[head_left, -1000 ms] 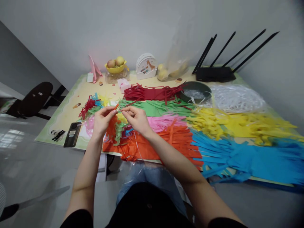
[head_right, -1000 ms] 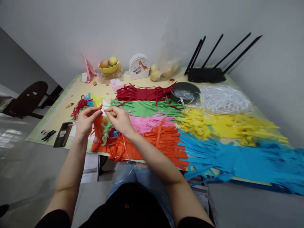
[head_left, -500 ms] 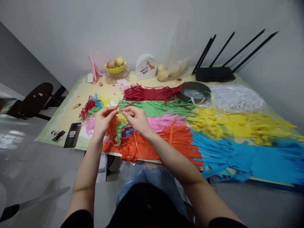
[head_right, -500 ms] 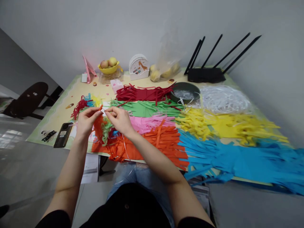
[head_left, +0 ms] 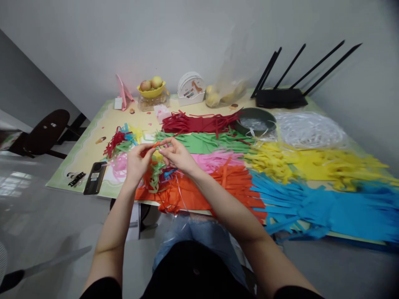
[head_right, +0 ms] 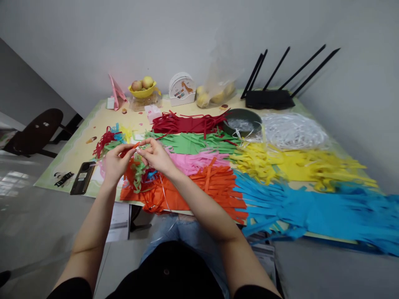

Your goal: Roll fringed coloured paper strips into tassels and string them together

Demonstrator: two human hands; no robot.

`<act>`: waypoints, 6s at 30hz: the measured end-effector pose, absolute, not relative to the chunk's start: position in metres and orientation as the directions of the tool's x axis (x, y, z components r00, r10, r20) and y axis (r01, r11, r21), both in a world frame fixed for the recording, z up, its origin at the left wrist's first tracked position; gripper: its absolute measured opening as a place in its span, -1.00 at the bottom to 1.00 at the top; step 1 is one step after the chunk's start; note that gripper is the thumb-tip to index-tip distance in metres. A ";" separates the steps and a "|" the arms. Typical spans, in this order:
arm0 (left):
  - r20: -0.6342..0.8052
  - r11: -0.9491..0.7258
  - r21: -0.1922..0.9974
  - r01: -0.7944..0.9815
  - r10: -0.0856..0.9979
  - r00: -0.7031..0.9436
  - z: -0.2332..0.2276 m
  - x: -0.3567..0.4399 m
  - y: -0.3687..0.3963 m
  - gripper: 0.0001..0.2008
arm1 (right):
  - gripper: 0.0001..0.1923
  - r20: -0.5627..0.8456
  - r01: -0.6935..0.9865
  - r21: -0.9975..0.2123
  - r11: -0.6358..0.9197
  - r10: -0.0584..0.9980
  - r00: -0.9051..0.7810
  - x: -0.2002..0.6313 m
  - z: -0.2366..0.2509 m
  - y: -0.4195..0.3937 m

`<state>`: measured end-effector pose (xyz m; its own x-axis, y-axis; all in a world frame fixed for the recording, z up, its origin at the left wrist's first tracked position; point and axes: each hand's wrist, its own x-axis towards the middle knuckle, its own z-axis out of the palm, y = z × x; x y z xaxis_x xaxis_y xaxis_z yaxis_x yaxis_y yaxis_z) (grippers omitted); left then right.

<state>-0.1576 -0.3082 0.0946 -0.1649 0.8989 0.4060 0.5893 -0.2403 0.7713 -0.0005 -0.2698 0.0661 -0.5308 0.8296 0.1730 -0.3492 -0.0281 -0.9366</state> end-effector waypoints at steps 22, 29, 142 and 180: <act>0.426 -0.341 0.365 0.866 0.889 0.170 0.073 -0.151 -0.323 -0.90 | -0.55 0.034 -0.207 -0.974 -0.087 0.856 -0.516 0.007 0.052 -0.257; 0.348 -0.340 0.218 0.915 0.903 0.253 0.081 -0.151 -0.328 -0.85 | -0.56 0.117 -0.397 -0.918 -0.006 0.951 -0.285 -0.003 0.051 -0.270; 0.091 0.104 0.163 0.981 0.989 -0.120 0.015 -0.288 -0.184 -0.84 | -0.53 0.112 -0.451 -0.890 -0.068 0.926 -0.360 0.014 0.058 -0.260; 0.143 -0.146 0.980 0.137 0.989 0.031 0.082 -0.173 -0.287 -0.61 | -0.60 0.300 -0.284 -0.939 0.194 0.865 -0.402 0.006 0.070 -0.247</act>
<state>-0.1734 -0.2873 0.0821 0.0305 0.9893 0.1428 0.1372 -0.1457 0.9798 0.0064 -0.2469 0.0699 -0.4016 0.8652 0.3002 -0.2839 0.1940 -0.9390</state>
